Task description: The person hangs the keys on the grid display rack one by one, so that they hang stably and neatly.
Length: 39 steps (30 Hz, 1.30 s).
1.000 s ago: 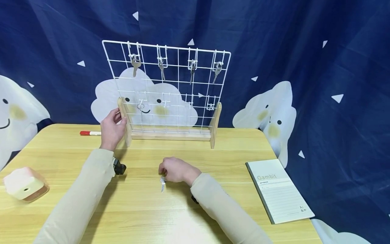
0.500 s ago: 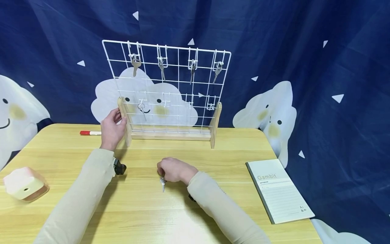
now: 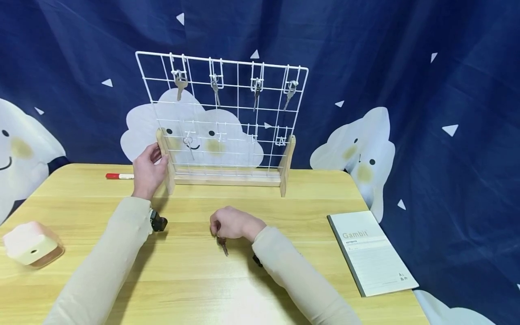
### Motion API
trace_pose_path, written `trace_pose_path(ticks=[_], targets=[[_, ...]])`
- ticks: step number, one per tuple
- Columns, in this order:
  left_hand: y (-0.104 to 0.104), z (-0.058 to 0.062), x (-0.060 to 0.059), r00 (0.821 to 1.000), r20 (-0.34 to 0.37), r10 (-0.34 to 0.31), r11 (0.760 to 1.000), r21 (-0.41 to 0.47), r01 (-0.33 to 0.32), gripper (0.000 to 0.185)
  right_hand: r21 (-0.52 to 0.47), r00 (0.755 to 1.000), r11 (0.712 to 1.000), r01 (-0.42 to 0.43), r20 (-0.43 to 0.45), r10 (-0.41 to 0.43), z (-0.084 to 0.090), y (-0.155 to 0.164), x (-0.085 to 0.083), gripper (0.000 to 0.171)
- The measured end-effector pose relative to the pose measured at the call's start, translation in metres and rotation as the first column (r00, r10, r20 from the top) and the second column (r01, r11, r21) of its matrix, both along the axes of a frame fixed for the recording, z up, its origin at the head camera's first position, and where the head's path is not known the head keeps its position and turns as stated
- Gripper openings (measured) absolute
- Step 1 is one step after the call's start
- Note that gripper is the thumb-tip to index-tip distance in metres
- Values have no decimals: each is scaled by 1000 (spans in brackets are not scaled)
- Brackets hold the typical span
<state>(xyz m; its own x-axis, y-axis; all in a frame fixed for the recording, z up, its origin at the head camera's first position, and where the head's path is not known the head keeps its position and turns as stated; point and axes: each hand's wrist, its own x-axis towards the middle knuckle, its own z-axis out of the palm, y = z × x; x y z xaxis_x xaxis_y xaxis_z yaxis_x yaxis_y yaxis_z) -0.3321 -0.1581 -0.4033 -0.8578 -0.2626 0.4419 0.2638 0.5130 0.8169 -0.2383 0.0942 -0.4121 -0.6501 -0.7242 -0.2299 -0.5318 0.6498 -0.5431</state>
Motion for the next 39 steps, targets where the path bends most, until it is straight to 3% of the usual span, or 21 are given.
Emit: trace_pose_path(ticks=[9, 19, 26, 39], targets=[[0, 0, -1, 1000, -6, -8, 1000, -8, 8, 39, -104, 1000, 994, 29, -7, -30, 15, 9, 1, 16], [1, 2, -2, 999, -45, -8, 1000, -13, 8, 38, -224, 986, 965, 140, -55, -156, 29, 16, 2, 8], [0, 1, -1, 1000, -29, -2, 1000, -14, 1, 39, -315, 977, 939, 140, -113, -183, 32, 18, 2, 5], [-2, 0, 0, 1000, -18, 6, 1000, -12, -6, 40, -391, 967, 905, 168, -115, -229, 40, 20, -2, 9]])
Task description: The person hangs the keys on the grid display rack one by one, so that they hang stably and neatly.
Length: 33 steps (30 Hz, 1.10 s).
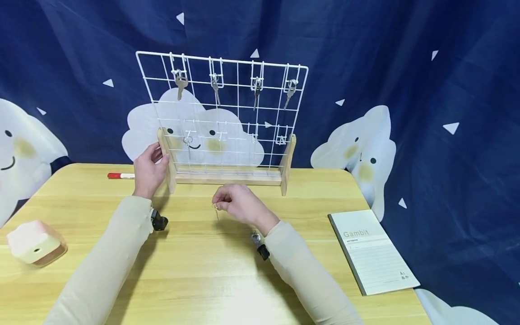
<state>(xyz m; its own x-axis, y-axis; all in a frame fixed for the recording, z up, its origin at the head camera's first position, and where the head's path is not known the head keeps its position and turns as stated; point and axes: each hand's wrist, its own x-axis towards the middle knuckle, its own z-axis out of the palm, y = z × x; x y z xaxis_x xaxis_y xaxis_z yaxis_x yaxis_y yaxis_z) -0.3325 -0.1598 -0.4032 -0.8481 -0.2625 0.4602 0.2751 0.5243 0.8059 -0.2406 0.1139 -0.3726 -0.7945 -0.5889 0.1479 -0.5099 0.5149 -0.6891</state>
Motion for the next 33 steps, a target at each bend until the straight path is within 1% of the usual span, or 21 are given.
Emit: trace_pose_path(ticks=[8, 15, 20, 25, 27, 33], targets=[[1, 1, 0, 1000, 16, 4, 1000, -7, -4, 41, -59, 999, 997, 47, 0, -47, 5, 1, -1, 8], [2, 1, 0, 1000, 10, 3, 1000, -6, -3, 41, -106, 996, 992, 67, -58, -73, 10, 2, -3, 7], [1, 0, 0, 1000, 8, -3, 1000, -1, 3, 41, -137, 992, 986, 94, -71, -105, 15, 2, -5, 9], [1, 1, 1, 1000, 1, -11, 1000, 5, 11, 41, -168, 983, 975, 147, -82, -163, 20, 2, -7, 8], [1, 1, 1, 1000, 7, -10, 1000, 5, 10, 41, -172, 978, 972, 163, -100, -182, 23, 1, -9, 7], [1, 1, 1, 999, 36, -1, 1000, -2, 1, 42, -201, 965, 964, 174, -159, -207, 27, -1, -13, 8]])
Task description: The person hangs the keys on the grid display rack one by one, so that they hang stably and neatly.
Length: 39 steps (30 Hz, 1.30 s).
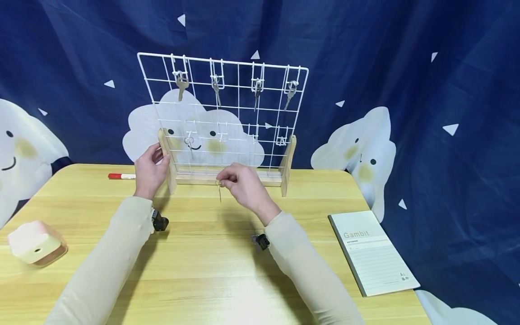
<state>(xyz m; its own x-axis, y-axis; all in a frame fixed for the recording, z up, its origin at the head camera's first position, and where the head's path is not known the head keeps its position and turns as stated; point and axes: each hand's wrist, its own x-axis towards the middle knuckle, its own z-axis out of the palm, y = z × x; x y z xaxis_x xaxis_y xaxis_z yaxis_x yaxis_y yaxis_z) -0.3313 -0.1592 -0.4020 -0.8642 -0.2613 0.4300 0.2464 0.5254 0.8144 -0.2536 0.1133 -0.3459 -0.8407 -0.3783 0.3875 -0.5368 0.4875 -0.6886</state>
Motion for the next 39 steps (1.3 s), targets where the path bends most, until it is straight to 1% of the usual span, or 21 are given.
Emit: trace_pose_path(ticks=[4, 7, 10, 14, 18, 24, 27, 33, 39], targets=[[0, 0, 0, 1000, 7, -1, 1000, 0, 1, 42, -20, 1000, 1000, 8, 2, -8, 3, -1, -3, 7], [0, 0, 0, 1000, 8, -2, 1000, 2, 2, 42, -27, 999, 999, 27, 20, -27, 5, -1, -5, 7], [0, 0, 0, 1000, 5, -3, 1000, 6, 3, 42, -31, 998, 998, 54, 18, -54, 9, -2, -8, 7], [-1, 0, -1, 1000, -5, 0, 1000, 10, 0, 41, -33, 996, 996, 88, -20, -89, 13, -3, -11, 7], [-1, 0, -1, 1000, -5, 3, 1000, 5, -3, 41, -49, 993, 993, 104, -53, -106, 17, -5, -13, 8], [-2, -2, 0, 1000, -4, 1, 1000, 10, 0, 41, -83, 991, 991, 107, -69, -113, 20, -7, -16, 8], [-2, -2, 0, 1000, -6, -2, 1000, 13, 2, 41, -83, 989, 990, 116, -85, -123, 21, -7, -17, 8], [-1, -2, 0, 1000, -4, -6, 1000, 16, 6, 42, -83, 984, 986, 147, -85, -154, 23, -7, -19, 8], [-1, -3, -1, 1000, -4, -4, 1000, 11, 4, 41, -134, 974, 975, 176, -117, -192, 29, -9, -25, 9]])
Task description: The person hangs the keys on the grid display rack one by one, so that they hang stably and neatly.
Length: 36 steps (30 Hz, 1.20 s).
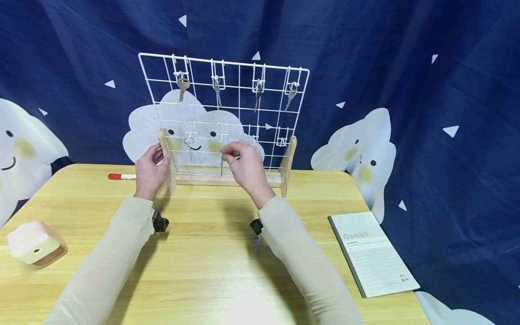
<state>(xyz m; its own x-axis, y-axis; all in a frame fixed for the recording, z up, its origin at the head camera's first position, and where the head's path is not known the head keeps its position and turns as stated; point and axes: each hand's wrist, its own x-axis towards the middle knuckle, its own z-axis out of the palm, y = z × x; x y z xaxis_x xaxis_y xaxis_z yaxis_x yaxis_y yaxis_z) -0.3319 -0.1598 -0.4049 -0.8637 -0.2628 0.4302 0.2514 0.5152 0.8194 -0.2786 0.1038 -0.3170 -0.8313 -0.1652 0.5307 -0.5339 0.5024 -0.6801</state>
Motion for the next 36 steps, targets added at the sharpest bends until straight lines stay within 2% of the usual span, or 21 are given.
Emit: trace_pose_path(ticks=[5, 19, 27, 36], targets=[[0, 0, 0, 1000, -10, 0, 1000, 1, 0, 41, -49, 1000, 999, 12, -2, -12, 5, -4, -5, 11], [1, 1, 1, 1000, -11, 4, 1000, 3, -4, 41, -54, 993, 992, 117, -20, -118, 9, -14, -24, 11], [1, 1, 2, 1000, -21, -5, 1000, 13, 5, 40, -14, 990, 990, 140, -12, -140, 2, -18, -34, 10], [0, 0, 1, 1000, -25, -2, 1000, 6, 2, 40, 47, 986, 986, 161, -39, -160, -1, -18, -33, 12]])
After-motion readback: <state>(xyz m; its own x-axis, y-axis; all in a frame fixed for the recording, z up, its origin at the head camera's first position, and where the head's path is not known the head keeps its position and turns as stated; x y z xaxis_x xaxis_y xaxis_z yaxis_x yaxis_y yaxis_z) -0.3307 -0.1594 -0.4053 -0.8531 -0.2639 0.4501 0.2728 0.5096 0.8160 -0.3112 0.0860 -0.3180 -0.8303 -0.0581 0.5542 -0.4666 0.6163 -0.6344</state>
